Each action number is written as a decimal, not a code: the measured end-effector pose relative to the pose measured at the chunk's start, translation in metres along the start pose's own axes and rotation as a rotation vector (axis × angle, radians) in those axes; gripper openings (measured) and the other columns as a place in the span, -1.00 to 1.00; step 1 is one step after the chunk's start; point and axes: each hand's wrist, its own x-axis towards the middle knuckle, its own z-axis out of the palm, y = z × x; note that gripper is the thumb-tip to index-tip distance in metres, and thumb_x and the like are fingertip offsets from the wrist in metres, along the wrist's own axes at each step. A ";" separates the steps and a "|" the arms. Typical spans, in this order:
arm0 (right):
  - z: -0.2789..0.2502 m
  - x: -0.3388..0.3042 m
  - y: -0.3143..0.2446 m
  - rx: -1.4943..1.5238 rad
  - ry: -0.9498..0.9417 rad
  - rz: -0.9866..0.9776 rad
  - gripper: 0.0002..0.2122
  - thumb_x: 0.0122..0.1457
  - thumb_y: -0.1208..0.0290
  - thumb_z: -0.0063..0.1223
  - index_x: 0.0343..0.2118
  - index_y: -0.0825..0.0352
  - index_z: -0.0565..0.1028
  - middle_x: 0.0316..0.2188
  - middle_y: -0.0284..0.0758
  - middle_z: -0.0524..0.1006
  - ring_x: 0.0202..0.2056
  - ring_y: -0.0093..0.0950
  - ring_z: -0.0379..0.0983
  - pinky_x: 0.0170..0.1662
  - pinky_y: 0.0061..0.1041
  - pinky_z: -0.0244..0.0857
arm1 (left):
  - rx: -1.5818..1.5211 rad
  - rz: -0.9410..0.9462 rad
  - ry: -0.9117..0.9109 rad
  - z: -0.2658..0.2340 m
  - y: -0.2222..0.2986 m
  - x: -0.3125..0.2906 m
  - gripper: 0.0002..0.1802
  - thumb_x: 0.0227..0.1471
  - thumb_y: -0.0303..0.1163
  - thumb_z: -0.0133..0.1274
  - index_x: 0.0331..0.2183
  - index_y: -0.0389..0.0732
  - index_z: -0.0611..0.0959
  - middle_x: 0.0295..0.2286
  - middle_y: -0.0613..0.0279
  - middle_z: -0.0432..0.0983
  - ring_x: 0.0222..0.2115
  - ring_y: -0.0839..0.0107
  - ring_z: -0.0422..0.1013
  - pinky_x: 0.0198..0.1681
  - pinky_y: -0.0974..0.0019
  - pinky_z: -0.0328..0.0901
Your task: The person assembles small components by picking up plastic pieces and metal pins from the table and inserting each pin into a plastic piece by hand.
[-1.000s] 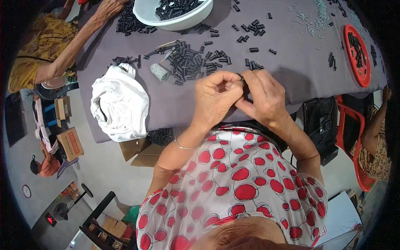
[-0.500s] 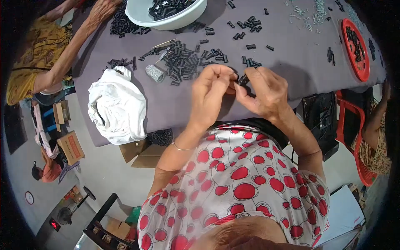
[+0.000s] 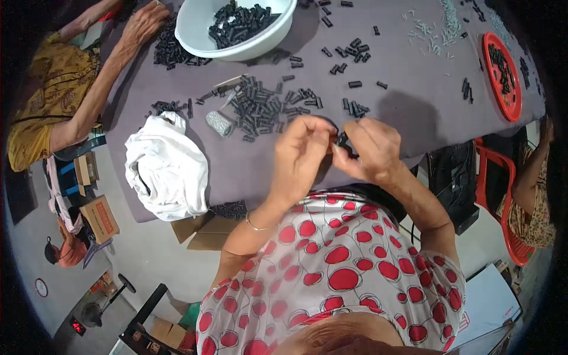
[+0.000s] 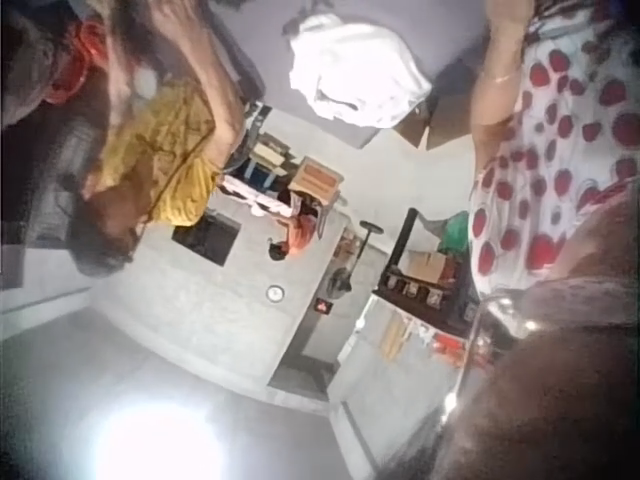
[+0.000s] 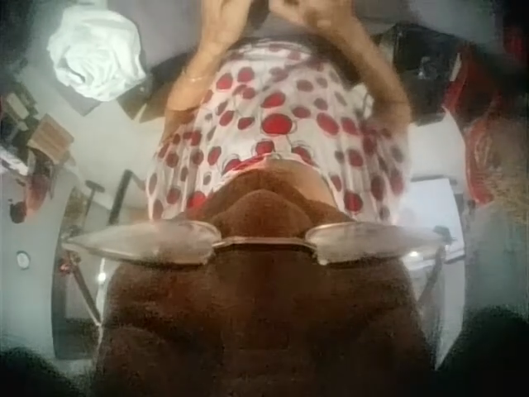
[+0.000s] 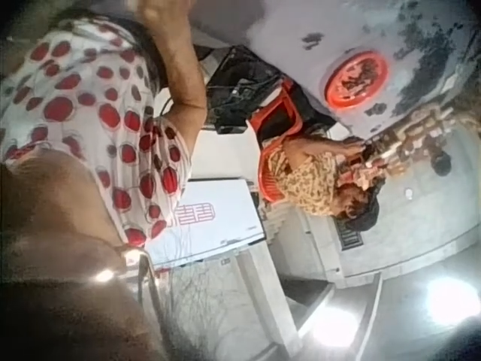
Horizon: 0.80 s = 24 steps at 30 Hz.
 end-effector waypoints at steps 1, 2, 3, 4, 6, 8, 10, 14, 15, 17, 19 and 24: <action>-0.001 -0.001 -0.001 0.014 -0.024 0.012 -0.73 -0.37 0.46 0.19 -0.49 0.36 0.42 -0.66 -0.38 0.27 -0.68 -0.45 0.28 -0.63 -0.51 0.23 | 0.006 -0.018 -0.033 -0.001 0.002 -0.001 -0.89 0.12 -0.50 -0.11 -0.34 -0.35 0.46 -0.42 0.28 0.44 -0.42 0.61 0.39 -0.35 0.51 0.31; -0.002 -0.002 -0.001 0.028 -0.049 0.024 -0.73 -0.37 0.46 0.18 -0.50 0.36 0.42 -0.65 -0.38 0.27 -0.68 -0.46 0.28 -0.63 -0.52 0.24 | 0.013 -0.036 -0.065 -0.002 0.003 -0.003 -0.90 0.11 -0.51 -0.09 -0.34 -0.35 0.45 -0.42 0.28 0.44 -0.44 0.60 0.40 -0.36 0.51 0.32; -0.002 -0.002 -0.001 0.025 -0.052 0.013 -0.73 -0.36 0.46 0.18 -0.50 0.36 0.42 -0.66 -0.38 0.27 -0.68 -0.46 0.28 -0.63 -0.51 0.23 | -0.072 -0.040 -0.059 0.001 0.003 -0.004 -0.92 0.08 -0.53 -0.05 -0.35 -0.35 0.46 -0.45 0.30 0.41 -0.46 0.61 0.41 -0.39 0.53 0.30; -0.002 -0.003 -0.001 0.024 -0.051 0.007 -0.73 -0.36 0.46 0.18 -0.50 0.36 0.42 -0.66 -0.38 0.27 -0.68 -0.46 0.28 -0.63 -0.51 0.23 | -0.072 -0.034 -0.058 0.002 0.002 -0.003 -0.92 0.08 -0.53 -0.05 -0.35 -0.35 0.46 -0.45 0.30 0.41 -0.46 0.61 0.41 -0.39 0.53 0.30; -0.001 -0.005 0.000 0.036 -0.037 -0.003 -0.74 -0.35 0.45 0.19 -0.51 0.36 0.42 -0.66 -0.38 0.26 -0.68 -0.46 0.28 -0.63 -0.51 0.23 | -0.025 0.050 -0.080 0.003 -0.002 -0.003 -0.94 0.03 -0.55 0.01 -0.41 -0.35 0.48 -0.48 0.34 0.37 -0.46 0.64 0.37 -0.41 0.55 0.27; 0.002 -0.005 0.001 0.033 0.001 -0.026 -0.75 -0.35 0.45 0.19 -0.52 0.36 0.42 -0.66 -0.38 0.26 -0.67 -0.46 0.28 -0.62 -0.52 0.22 | 0.105 0.078 -0.141 -0.007 -0.005 -0.001 -0.94 0.03 -0.57 0.00 -0.38 -0.36 0.49 -0.41 0.30 0.39 -0.42 0.62 0.36 -0.34 0.53 0.27; 0.004 -0.004 0.001 0.025 0.038 -0.048 -0.75 -0.35 0.45 0.19 -0.52 0.35 0.41 -0.66 -0.38 0.26 -0.67 -0.46 0.28 -0.62 -0.53 0.21 | 0.233 0.106 -0.204 -0.009 -0.007 0.000 -0.93 0.04 -0.59 0.00 -0.35 -0.37 0.50 -0.33 0.26 0.41 -0.37 0.61 0.35 -0.28 0.50 0.27; 0.008 -0.004 0.002 0.046 0.046 -0.064 -0.75 -0.35 0.46 0.18 -0.52 0.35 0.42 -0.64 -0.34 0.28 -0.63 -0.41 0.30 -0.57 -0.48 0.22 | 0.095 -0.013 -0.137 -0.009 -0.004 0.002 -0.92 -0.03 -0.55 0.07 -0.41 -0.35 0.52 -0.47 0.35 0.37 -0.47 0.66 0.31 -0.43 0.55 0.24; 0.007 -0.004 0.003 0.094 0.027 -0.057 -0.75 -0.35 0.46 0.18 -0.51 0.36 0.42 -0.63 -0.32 0.29 -0.61 -0.39 0.31 -0.56 -0.46 0.22 | 0.001 -0.083 -0.150 -0.009 -0.003 0.002 -0.92 0.00 -0.54 0.06 -0.39 -0.34 0.53 -0.43 0.34 0.40 -0.45 0.66 0.33 -0.41 0.55 0.25; -0.002 -0.001 0.001 0.125 -0.022 -0.033 -0.71 -0.32 0.46 0.17 -0.43 0.38 0.43 -0.60 -0.30 0.31 -0.57 -0.35 0.32 -0.53 -0.42 0.22 | -0.047 -0.065 -0.143 -0.010 -0.003 0.002 -0.92 0.02 -0.54 0.06 -0.38 -0.34 0.53 -0.43 0.34 0.41 -0.45 0.66 0.34 -0.40 0.56 0.26; -0.013 0.002 0.003 0.165 -0.033 0.011 -0.65 -0.31 0.49 0.19 -0.34 0.38 0.43 -0.54 -0.30 0.36 -0.53 -0.33 0.35 -0.49 -0.42 0.25 | -0.095 -0.050 -0.139 -0.011 -0.004 0.002 -0.91 0.03 -0.53 0.06 -0.37 -0.34 0.52 -0.43 0.34 0.42 -0.45 0.65 0.35 -0.39 0.56 0.27; -0.022 -0.001 0.043 0.058 0.106 0.150 -0.71 -0.15 0.64 0.10 -0.28 0.29 0.45 -0.44 -0.27 0.42 -0.41 -0.30 0.42 -0.36 -0.40 0.32 | -0.004 -0.080 -0.124 -0.008 -0.006 0.001 -0.90 0.02 -0.53 0.07 -0.36 -0.33 0.52 -0.45 0.33 0.44 -0.44 0.65 0.36 -0.36 0.56 0.28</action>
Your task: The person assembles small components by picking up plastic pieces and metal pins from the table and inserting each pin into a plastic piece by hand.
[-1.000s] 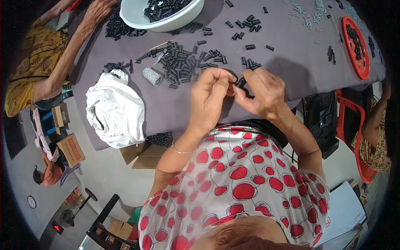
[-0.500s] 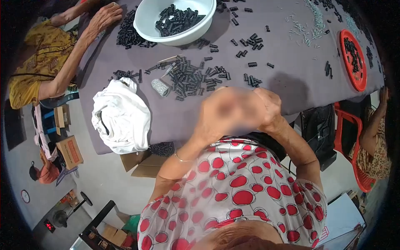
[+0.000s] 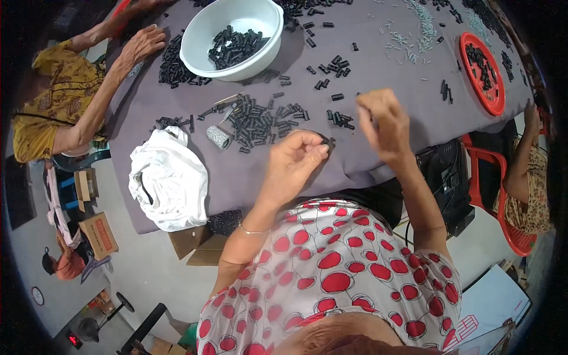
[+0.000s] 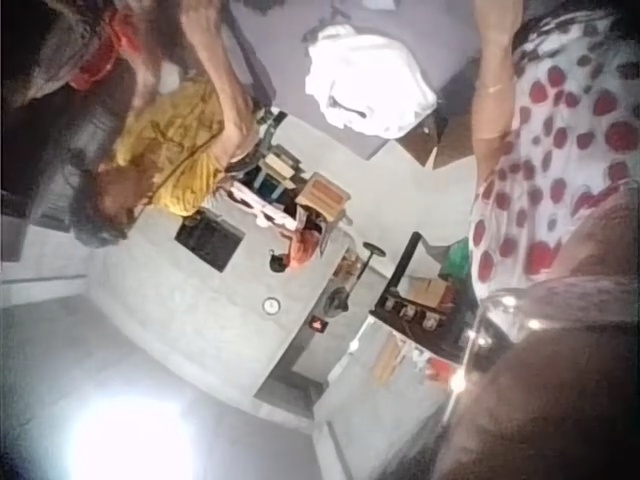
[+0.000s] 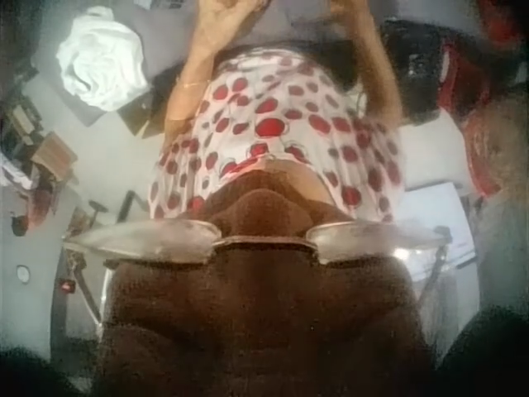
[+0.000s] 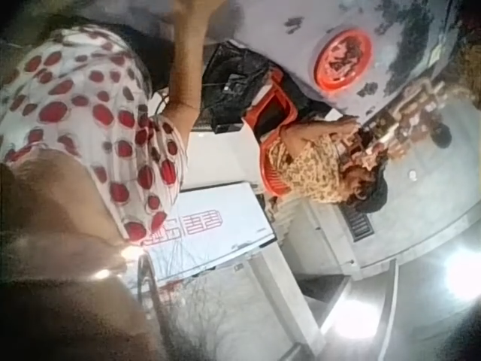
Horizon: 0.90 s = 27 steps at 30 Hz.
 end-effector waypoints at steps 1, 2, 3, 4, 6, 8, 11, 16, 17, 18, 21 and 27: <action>-0.002 0.004 0.008 -0.068 -0.021 0.079 -0.74 -0.13 0.63 0.08 -0.30 0.29 0.46 -0.43 -0.26 0.43 -0.40 -0.29 0.42 -0.35 -0.40 0.31 | 0.001 0.002 -0.005 0.000 0.000 0.000 -0.90 0.02 -0.53 0.07 -0.36 -0.33 0.52 -0.45 0.33 0.44 -0.44 0.65 0.36 -0.36 0.56 0.28; -0.004 0.008 0.012 -0.135 -0.041 0.158 -0.77 -0.11 0.62 0.07 -0.31 0.30 0.48 -0.43 -0.26 0.44 -0.39 -0.28 0.42 -0.34 -0.40 0.31 | 0.011 0.036 -0.002 -0.001 0.000 -0.001 -0.89 0.03 -0.53 0.07 -0.33 -0.34 0.53 -0.45 0.29 0.47 -0.44 0.60 0.40 -0.36 0.53 0.31; -0.006 0.010 0.012 -0.133 -0.044 0.202 -0.84 -0.09 0.61 0.05 -0.37 0.33 0.49 -0.43 -0.25 0.43 -0.40 -0.27 0.42 -0.34 -0.38 0.30 | 0.021 0.070 0.002 -0.003 0.001 -0.002 -0.87 0.03 -0.53 0.06 -0.31 -0.34 0.54 -0.46 0.26 0.50 -0.44 0.56 0.43 -0.35 0.50 0.35; -0.007 0.010 0.013 -0.138 -0.040 0.204 -0.84 -0.09 0.61 0.05 -0.37 0.33 0.49 -0.43 -0.25 0.43 -0.40 -0.27 0.42 -0.34 -0.38 0.30 | 0.071 0.109 0.032 -0.004 0.004 -0.003 -0.87 0.02 -0.54 0.06 -0.31 -0.34 0.54 -0.45 0.26 0.50 -0.43 0.56 0.43 -0.35 0.51 0.34; -0.010 0.010 0.017 -0.124 -0.077 0.168 -0.84 -0.10 0.62 0.05 -0.39 0.33 0.48 -0.45 -0.26 0.41 -0.44 -0.27 0.39 -0.37 -0.38 0.28 | 0.119 0.149 0.119 -0.010 0.017 0.000 -0.89 -0.01 -0.57 0.09 -0.35 -0.33 0.54 -0.39 0.30 0.44 -0.41 0.58 0.39 -0.31 0.51 0.31; -0.011 0.009 0.016 -0.096 -0.073 0.153 -0.84 -0.10 0.61 0.06 -0.39 0.33 0.47 -0.44 -0.27 0.40 -0.43 -0.28 0.38 -0.37 -0.38 0.26 | 0.432 0.341 0.256 -0.021 0.044 0.011 -0.91 -0.05 -0.57 0.10 -0.39 -0.34 0.57 -0.44 0.28 0.45 -0.43 0.57 0.38 -0.34 0.50 0.30; -0.006 0.016 0.009 -0.070 -0.093 0.089 -0.85 -0.11 0.58 0.08 -0.40 0.32 0.47 -0.42 -0.31 0.39 -0.39 -0.31 0.36 -0.34 -0.39 0.23 | 0.755 0.578 0.480 -0.046 0.071 0.032 -0.88 -0.08 -0.52 0.12 -0.40 -0.32 0.59 -0.47 0.22 0.49 -0.49 0.48 0.38 -0.40 0.44 0.28; 0.010 0.025 0.007 -0.153 -0.200 -0.004 -0.85 -0.12 0.52 0.11 -0.41 0.28 0.47 -0.39 -0.38 0.39 -0.34 -0.39 0.33 -0.29 -0.41 0.16 | 1.096 0.732 0.629 -0.073 0.093 0.071 -0.83 -0.09 -0.38 0.17 -0.40 -0.25 0.62 -0.48 0.22 0.50 -0.44 0.33 0.38 -0.31 0.29 0.27; 0.011 0.024 0.008 -0.191 -0.216 -0.007 -0.85 -0.13 0.52 0.11 -0.42 0.28 0.48 -0.40 -0.39 0.39 -0.35 -0.41 0.32 -0.30 -0.41 0.15 | 1.096 0.737 0.630 -0.077 0.093 0.077 -0.83 -0.09 -0.38 0.17 -0.40 -0.25 0.62 -0.48 0.22 0.50 -0.44 0.33 0.38 -0.31 0.29 0.27; 0.012 0.024 0.008 -0.228 -0.233 -0.011 -0.85 -0.13 0.52 0.12 -0.42 0.27 0.48 -0.42 -0.40 0.39 -0.36 -0.42 0.32 -0.31 -0.41 0.14 | 1.211 0.764 0.636 -0.081 0.092 0.082 -0.82 -0.10 -0.37 0.17 -0.39 -0.24 0.63 -0.47 0.22 0.50 -0.42 0.31 0.37 -0.29 0.27 0.27; 0.010 0.024 0.004 -0.149 -0.147 -0.010 -0.86 -0.14 0.53 0.13 -0.45 0.27 0.48 -0.45 -0.41 0.40 -0.37 -0.42 0.32 -0.33 -0.41 0.13 | 1.378 0.755 0.651 -0.080 0.091 0.082 -0.80 -0.11 -0.36 0.18 -0.37 -0.23 0.64 -0.43 0.21 0.49 -0.35 0.25 0.36 -0.25 0.23 0.25; 0.002 0.011 -0.011 0.156 -0.055 0.165 -0.82 -0.20 0.55 0.18 -0.47 0.27 0.47 -0.45 -0.40 0.44 -0.40 -0.43 0.35 -0.31 -0.43 0.16 | 0.748 0.563 0.387 -0.018 0.065 0.036 -0.85 -0.12 -0.51 0.13 -0.38 -0.29 0.61 -0.42 0.19 0.49 -0.41 0.43 0.41 -0.38 0.42 0.29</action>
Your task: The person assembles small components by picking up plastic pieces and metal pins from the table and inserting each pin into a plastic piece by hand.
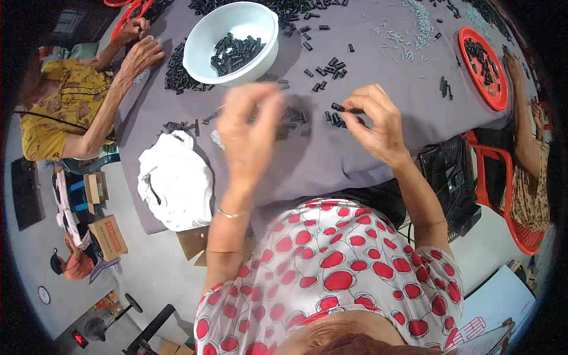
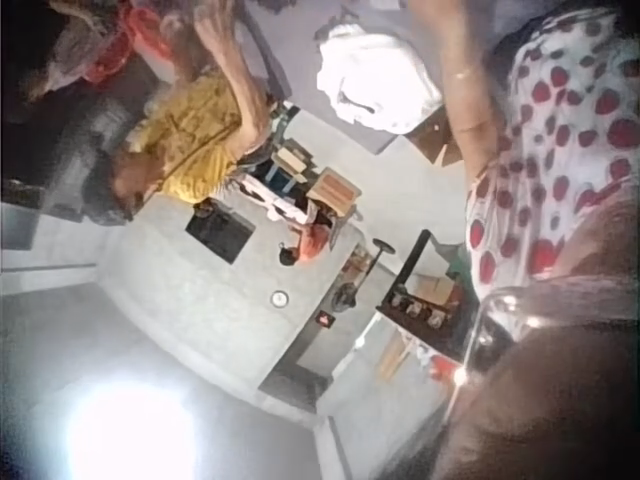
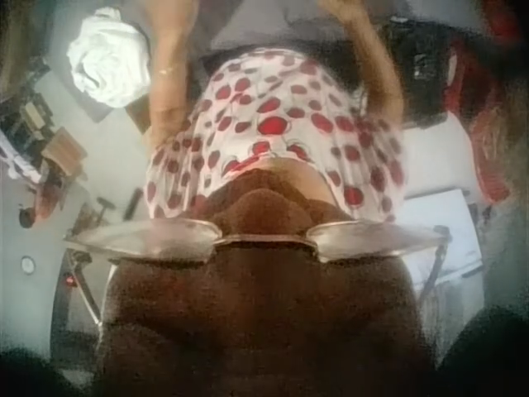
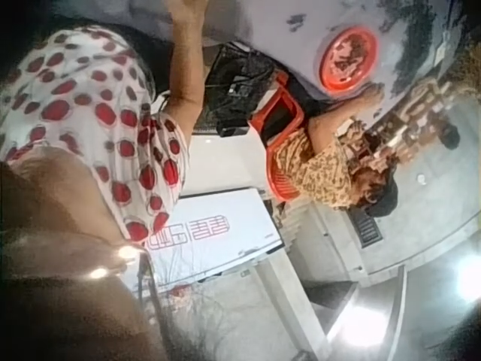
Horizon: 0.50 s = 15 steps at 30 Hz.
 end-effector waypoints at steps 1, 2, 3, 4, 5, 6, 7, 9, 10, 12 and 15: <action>0.002 -0.001 -0.006 0.008 -0.004 -0.006 -0.82 -0.20 0.55 0.18 -0.47 0.27 0.47 -0.45 -0.40 0.44 -0.40 -0.43 0.35 -0.31 -0.43 0.16 | -0.125 -0.072 -0.063 0.006 0.001 -0.013 -0.86 -0.11 -0.54 0.13 -0.37 -0.28 0.61 -0.42 0.22 0.50 -0.41 0.47 0.41 -0.34 0.44 0.30; 0.004 -0.005 -0.008 0.033 0.018 0.009 -0.81 -0.22 0.55 0.18 -0.46 0.27 0.47 -0.45 -0.39 0.44 -0.41 -0.42 0.35 -0.31 -0.42 0.17 | -0.406 -0.250 -0.129 0.016 0.005 -0.025 -0.85 -0.10 -0.56 0.15 -0.35 -0.28 0.62 -0.41 0.28 0.50 -0.38 0.53 0.41 -0.29 0.47 0.31; 0.005 -0.007 -0.009 0.055 0.041 0.024 -0.80 -0.23 0.55 0.19 -0.46 0.27 0.47 -0.44 -0.38 0.45 -0.41 -0.41 0.35 -0.31 -0.41 0.19 | -0.530 -0.371 -0.205 0.023 0.007 -0.034 -0.84 -0.08 -0.57 0.15 -0.33 -0.31 0.62 -0.39 0.30 0.50 -0.36 0.58 0.40 -0.27 0.50 0.32; 0.007 -0.008 -0.010 0.015 0.083 -0.067 -0.80 -0.24 0.56 0.19 -0.47 0.27 0.46 -0.45 -0.36 0.44 -0.42 -0.37 0.35 -0.33 -0.38 0.20 | -0.662 -0.433 -0.215 0.030 0.010 -0.039 -0.83 -0.07 -0.56 0.15 -0.32 -0.34 0.61 -0.37 0.27 0.50 -0.35 0.58 0.40 -0.27 0.51 0.33; 0.009 -0.011 -0.012 -0.004 0.115 -0.110 -0.79 -0.26 0.57 0.19 -0.47 0.28 0.46 -0.46 -0.35 0.43 -0.43 -0.35 0.35 -0.35 -0.37 0.20 | -0.794 -0.493 -0.226 0.035 0.012 -0.044 -0.82 -0.06 -0.56 0.14 -0.31 -0.36 0.60 -0.36 0.25 0.50 -0.35 0.58 0.40 -0.27 0.52 0.33; 0.012 -0.014 -0.015 -0.024 0.148 -0.153 -0.78 -0.27 0.58 0.18 -0.47 0.29 0.46 -0.47 -0.35 0.43 -0.44 -0.33 0.35 -0.36 -0.37 0.19 | -0.830 -0.542 -0.195 0.038 0.013 -0.048 -0.82 -0.03 -0.56 0.13 -0.29 -0.37 0.59 -0.36 0.22 0.51 -0.37 0.58 0.41 -0.28 0.53 0.34; 0.014 -0.018 -0.015 -0.071 0.191 -0.253 -0.77 -0.29 0.59 0.19 -0.47 0.31 0.46 -0.47 -0.31 0.42 -0.47 -0.32 0.33 -0.39 -0.35 0.16 | -0.813 -0.577 -0.204 0.038 0.010 -0.052 -0.82 -0.02 -0.55 0.12 -0.29 -0.36 0.58 -0.37 0.24 0.51 -0.39 0.58 0.41 -0.29 0.53 0.34; 0.018 -0.025 -0.017 -0.073 0.205 -0.274 -0.75 -0.30 0.60 0.18 -0.45 0.33 0.47 -0.47 -0.28 0.42 -0.49 -0.32 0.32 -0.41 -0.35 0.15 | -0.845 -0.590 -0.200 0.040 0.007 -0.053 -0.83 0.00 -0.53 0.10 -0.29 -0.35 0.59 -0.41 0.26 0.53 -0.45 0.57 0.42 -0.33 0.53 0.34; 0.019 -0.027 -0.019 -0.099 0.207 -0.293 -0.75 -0.31 0.60 0.18 -0.44 0.35 0.47 -0.47 -0.28 0.41 -0.49 -0.33 0.31 -0.42 -0.36 0.15 | -0.855 -0.591 -0.212 0.041 0.009 -0.056 -0.83 0.00 -0.53 0.10 -0.29 -0.35 0.59 -0.41 0.26 0.53 -0.45 0.57 0.42 -0.33 0.53 0.34; 0.020 -0.032 -0.019 -0.111 0.222 -0.296 -0.74 -0.31 0.60 0.18 -0.44 0.36 0.47 -0.47 -0.29 0.41 -0.49 -0.33 0.31 -0.41 -0.36 0.16 | -0.949 -0.659 -0.215 0.044 0.011 -0.059 -0.84 -0.01 -0.53 0.11 -0.31 -0.35 0.59 -0.40 0.25 0.53 -0.45 0.57 0.42 -0.33 0.53 0.34; 0.020 -0.032 -0.023 -0.122 0.201 -0.312 -0.75 -0.30 0.58 0.19 -0.45 0.36 0.47 -0.47 -0.30 0.41 -0.48 -0.34 0.32 -0.41 -0.37 0.16 | -0.765 -0.634 -0.255 0.039 0.008 -0.062 -0.86 0.05 -0.49 0.04 -0.31 -0.34 0.57 -0.35 0.20 0.53 -0.39 0.57 0.42 -0.29 0.48 0.35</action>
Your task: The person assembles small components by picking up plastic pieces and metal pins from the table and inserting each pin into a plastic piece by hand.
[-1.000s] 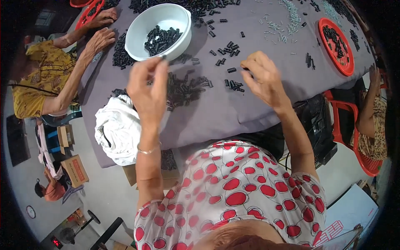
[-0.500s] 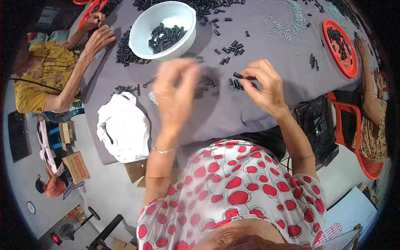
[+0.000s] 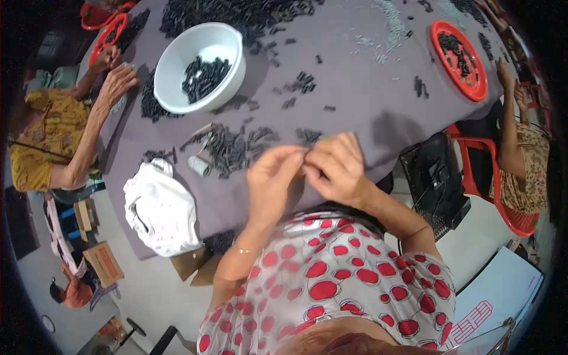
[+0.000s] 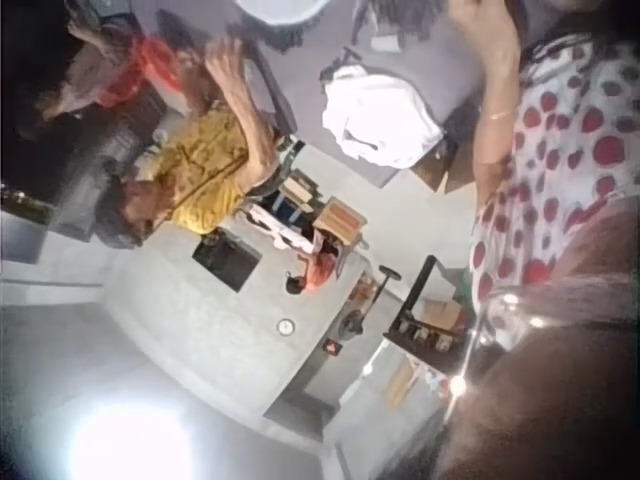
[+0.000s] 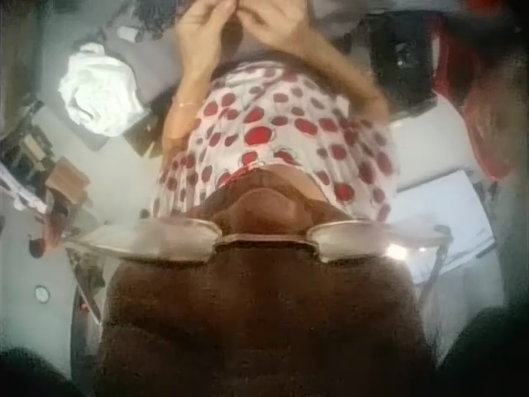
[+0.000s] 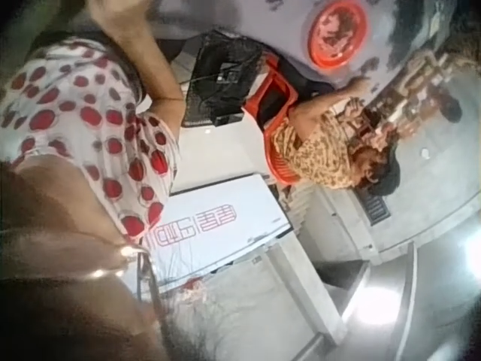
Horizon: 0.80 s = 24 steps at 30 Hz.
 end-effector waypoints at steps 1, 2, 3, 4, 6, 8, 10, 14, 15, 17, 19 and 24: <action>-0.003 0.002 0.000 0.059 -0.078 0.023 -0.75 -0.30 0.58 0.19 -0.44 0.35 0.46 -0.46 -0.31 0.42 -0.46 -0.34 0.34 -0.40 -0.37 0.18 | -0.046 0.048 0.018 0.000 -0.002 0.000 -0.85 0.09 -0.47 -0.01 -0.27 -0.33 0.53 -0.33 0.16 0.52 -0.38 0.54 0.44 -0.30 0.46 0.35; -0.005 0.002 0.004 0.089 -0.084 0.028 -0.75 -0.29 0.58 0.18 -0.43 0.34 0.47 -0.45 -0.31 0.42 -0.45 -0.33 0.34 -0.38 -0.37 0.20 | -0.107 0.034 0.037 0.001 -0.001 -0.001 -0.84 0.11 -0.47 -0.03 -0.26 -0.33 0.51 -0.32 0.13 0.52 -0.38 0.52 0.44 -0.30 0.46 0.35; -0.006 0.004 0.012 0.119 -0.090 0.033 -0.75 -0.28 0.58 0.18 -0.42 0.33 0.47 -0.45 -0.31 0.42 -0.44 -0.32 0.35 -0.36 -0.37 0.21 | -0.167 0.017 0.056 0.000 0.001 0.001 -0.84 0.12 -0.46 -0.06 -0.25 -0.32 0.49 -0.31 0.10 0.52 -0.38 0.49 0.45 -0.30 0.46 0.35; -0.014 0.009 0.017 0.066 -0.115 0.041 -0.71 -0.27 0.61 0.14 -0.36 0.34 0.46 -0.40 -0.27 0.43 -0.39 -0.27 0.37 -0.32 -0.36 0.24 | -0.111 0.016 0.063 -0.004 0.004 0.000 -0.83 0.14 -0.43 -0.09 -0.24 -0.31 0.47 -0.33 0.07 0.52 -0.41 0.45 0.47 -0.34 0.46 0.36; -0.022 0.013 0.045 -0.089 -0.063 0.135 -0.69 -0.22 0.64 0.10 -0.30 0.36 0.45 -0.34 -0.20 0.42 -0.32 -0.21 0.36 -0.28 -0.31 0.26 | -0.064 0.005 0.029 -0.009 0.007 0.002 -0.83 0.16 -0.42 -0.12 -0.23 -0.29 0.46 -0.35 0.07 0.51 -0.45 0.41 0.49 -0.39 0.43 0.40; -0.034 0.021 0.067 -0.168 -0.003 0.223 -0.71 -0.13 0.66 0.03 -0.25 0.41 0.43 -0.28 -0.11 0.42 -0.26 -0.15 0.35 -0.19 -0.26 0.26 | -0.103 -0.020 0.019 -0.010 0.008 0.002 -0.82 0.15 -0.40 -0.09 -0.24 -0.28 0.47 -0.40 0.12 0.50 -0.50 0.45 0.47 -0.43 0.44 0.39; -0.046 0.036 0.082 -0.317 -0.091 0.329 -0.75 -0.07 0.66 0.00 -0.25 0.45 0.42 -0.29 -0.08 0.41 -0.28 -0.13 0.34 -0.20 -0.28 0.25 | -0.084 -0.019 -0.038 -0.012 0.006 0.003 -0.83 0.14 -0.42 -0.08 -0.24 -0.29 0.49 -0.41 0.12 0.52 -0.49 0.48 0.46 -0.41 0.45 0.38; -0.046 0.045 0.126 -0.281 -0.066 0.279 -0.76 -0.04 0.66 -0.03 -0.25 0.43 0.42 -0.32 -0.10 0.41 -0.29 -0.15 0.34 -0.21 -0.29 0.25 | -0.132 -0.066 -0.005 -0.013 0.001 0.003 -0.83 0.08 -0.49 -0.02 -0.24 -0.31 0.51 -0.44 0.17 0.52 -0.49 0.51 0.45 -0.39 0.47 0.37; -0.045 0.051 0.134 -0.300 -0.073 0.258 -0.77 -0.03 0.64 -0.03 -0.25 0.42 0.43 -0.33 -0.12 0.41 -0.28 -0.15 0.34 -0.21 -0.29 0.25 | -0.135 -0.068 -0.005 -0.013 0.001 0.003 -0.83 0.08 -0.49 -0.02 -0.24 -0.31 0.51 -0.44 0.17 0.52 -0.49 0.51 0.45 -0.39 0.47 0.37; -0.040 0.057 0.142 -0.313 -0.085 0.236 -0.78 -0.02 0.62 -0.03 -0.25 0.41 0.43 -0.33 -0.13 0.41 -0.27 -0.16 0.34 -0.21 -0.30 0.25 | -0.061 -0.071 -0.014 -0.013 0.000 0.004 -0.81 0.07 -0.44 0.04 -0.24 -0.30 0.51 -0.45 0.19 0.49 -0.52 0.53 0.43 -0.40 0.47 0.37; -0.032 0.059 0.144 -0.487 -0.185 0.273 -0.78 -0.03 0.60 -0.02 -0.25 0.40 0.43 -0.30 -0.18 0.41 -0.23 -0.19 0.33 -0.18 -0.31 0.24 | -0.046 -0.061 -0.019 -0.011 0.000 0.002 -0.82 0.06 -0.46 0.04 -0.25 -0.30 0.51 -0.44 0.19 0.49 -0.51 0.53 0.43 -0.39 0.47 0.36; -0.025 0.041 0.118 -0.537 -0.206 0.210 -0.76 -0.05 0.57 0.00 -0.25 0.36 0.44 -0.23 -0.23 0.42 -0.15 -0.24 0.31 -0.12 -0.33 0.22 | -0.065 -0.032 -0.028 -0.012 -0.007 0.000 -0.84 0.03 -0.53 0.07 -0.28 -0.31 0.51 -0.44 0.20 0.49 -0.50 0.53 0.43 -0.38 0.49 0.36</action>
